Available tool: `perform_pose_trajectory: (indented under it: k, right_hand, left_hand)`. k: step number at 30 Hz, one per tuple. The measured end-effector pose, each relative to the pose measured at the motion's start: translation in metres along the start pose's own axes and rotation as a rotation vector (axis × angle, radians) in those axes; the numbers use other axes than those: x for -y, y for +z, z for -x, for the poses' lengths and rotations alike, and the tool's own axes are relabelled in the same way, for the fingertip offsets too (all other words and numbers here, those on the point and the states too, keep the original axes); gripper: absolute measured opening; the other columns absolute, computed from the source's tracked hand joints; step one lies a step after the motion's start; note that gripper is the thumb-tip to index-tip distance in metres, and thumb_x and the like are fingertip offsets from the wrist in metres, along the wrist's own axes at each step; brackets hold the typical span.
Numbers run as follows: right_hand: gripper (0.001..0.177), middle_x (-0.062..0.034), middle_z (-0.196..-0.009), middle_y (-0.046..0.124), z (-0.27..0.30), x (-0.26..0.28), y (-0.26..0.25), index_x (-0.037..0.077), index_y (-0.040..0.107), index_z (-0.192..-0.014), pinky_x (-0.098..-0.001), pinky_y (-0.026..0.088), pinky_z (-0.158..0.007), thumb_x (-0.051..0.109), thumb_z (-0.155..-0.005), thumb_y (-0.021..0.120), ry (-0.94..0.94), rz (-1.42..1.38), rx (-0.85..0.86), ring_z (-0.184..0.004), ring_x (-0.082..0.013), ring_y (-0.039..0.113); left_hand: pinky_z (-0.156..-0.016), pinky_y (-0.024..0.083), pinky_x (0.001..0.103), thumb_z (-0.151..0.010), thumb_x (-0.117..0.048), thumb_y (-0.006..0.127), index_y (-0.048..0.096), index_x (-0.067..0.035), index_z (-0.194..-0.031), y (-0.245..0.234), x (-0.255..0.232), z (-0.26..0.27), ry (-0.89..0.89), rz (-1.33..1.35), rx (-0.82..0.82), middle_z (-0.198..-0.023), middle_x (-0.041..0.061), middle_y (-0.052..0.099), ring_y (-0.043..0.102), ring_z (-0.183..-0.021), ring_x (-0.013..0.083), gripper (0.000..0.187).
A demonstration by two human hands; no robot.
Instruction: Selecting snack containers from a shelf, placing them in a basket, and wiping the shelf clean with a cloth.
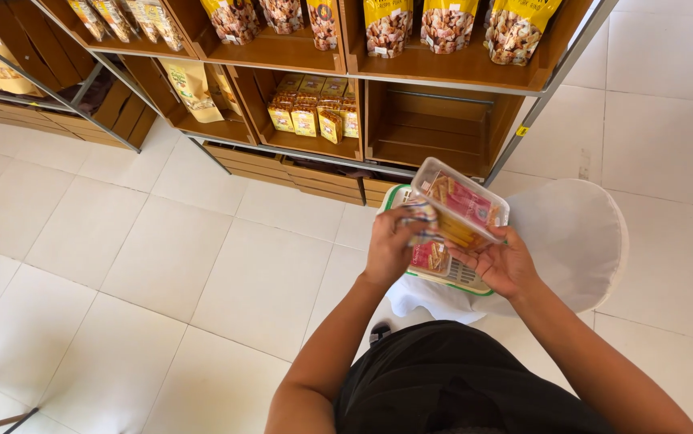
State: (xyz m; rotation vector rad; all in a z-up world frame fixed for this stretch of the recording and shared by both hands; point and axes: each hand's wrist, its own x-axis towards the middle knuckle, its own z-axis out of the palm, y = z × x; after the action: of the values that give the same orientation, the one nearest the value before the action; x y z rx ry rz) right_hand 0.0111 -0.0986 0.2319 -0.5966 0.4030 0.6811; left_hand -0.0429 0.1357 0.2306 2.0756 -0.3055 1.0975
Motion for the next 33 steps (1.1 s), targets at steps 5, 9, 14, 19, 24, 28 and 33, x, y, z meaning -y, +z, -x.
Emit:
perform_pose_trajectory:
  k: [5,9,14,19,24,28,33]
  right_hand:
    - [0.058,-0.0335,-0.13,0.058,0.011,0.003,0.011,-0.006,0.054,-0.131,-0.0614,0.045,-0.108,0.031,-0.086,0.059,-0.06,0.14,0.029,-0.119,-0.0509,0.06]
    - [0.059,-0.0318,-0.133,0.059,0.011,0.006,0.011,-0.003,0.052,-0.137,-0.0639,0.045,-0.106,0.027,-0.086,0.053,-0.126,0.328,0.053,-0.116,-0.0501,0.06]
    - [0.06,-0.0328,-0.134,0.057,0.004,0.004,0.001,-0.006,0.049,-0.141,-0.0657,0.045,-0.104,0.018,-0.087,0.049,-0.152,0.463,0.052,-0.117,-0.0519,0.058]
    - [0.051,-0.0281,-0.114,0.066,-0.014,0.014,-0.011,-0.003,0.053,-0.134,-0.069,0.053,-0.089,0.011,-0.085,0.057,-0.134,0.594,0.096,-0.101,-0.0488,0.068]
    - [0.046,-0.0244,-0.115,0.067,-0.013,0.02,0.027,0.001,0.054,-0.132,-0.0662,0.055,-0.085,0.022,-0.091,0.057,-0.124,0.699,0.095,-0.1,-0.0441,0.069]
    - [0.048,-0.0219,-0.121,0.064,-0.035,0.015,0.012,0.002,0.051,-0.137,-0.0643,0.055,-0.087,0.027,-0.095,0.055,-0.159,0.641,0.097,-0.103,-0.0419,0.068]
    - [0.032,-0.0032,-0.106,0.073,-0.021,-0.042,0.038,0.019,0.063,-0.121,-0.0361,0.063,-0.075,0.037,-0.095,0.068,-0.295,0.374,0.094,-0.091,-0.0188,0.074]
  left_hand:
    - [-0.077,0.045,0.031,-0.079,0.015,0.052,0.071,-0.009,-0.105,-0.014,0.037,-0.012,-0.662,0.489,-0.209,-0.095,0.01,0.063,0.058,-0.085,0.022,0.04]
    - [-0.06,0.045,0.018,-0.085,0.012,0.052,0.065,-0.009,-0.116,-0.039,0.003,-0.035,-1.067,1.034,-0.248,-0.089,0.007,0.068,0.062,-0.069,0.0088,0.04]
    - [-0.098,0.048,0.04,-0.101,-0.004,0.048,0.05,-0.002,-0.145,-0.016,0.009,-0.01,-1.169,1.12,-0.216,-0.125,0.023,0.064,0.062,-0.109,0.0253,0.044]
    - [-0.086,0.059,0.044,-0.102,-0.033,0.06,0.062,-0.012,-0.132,-0.02,0.047,-0.013,-1.346,1.268,-0.249,-0.115,0.016,0.072,0.072,-0.098,0.0277,0.037]
    - [-0.079,0.062,0.042,-0.09,-0.023,0.082,0.064,-0.006,-0.121,-0.026,0.043,-0.006,-1.278,1.196,-0.082,-0.103,0.013,0.072,0.074,-0.09,0.0244,0.04]
    - [-0.077,0.063,0.033,-0.092,-0.015,0.079,0.063,-0.005,-0.113,-0.027,0.022,-0.012,-1.239,1.204,-0.199,-0.097,0.009,0.071,0.072,-0.088,0.0181,0.029]
    - [-0.08,0.063,0.039,-0.095,-0.01,0.073,0.068,0.001,-0.112,-0.017,0.018,-0.002,-1.216,1.176,-0.464,-0.096,0.015,0.075,0.075,-0.088,0.0239,0.021]
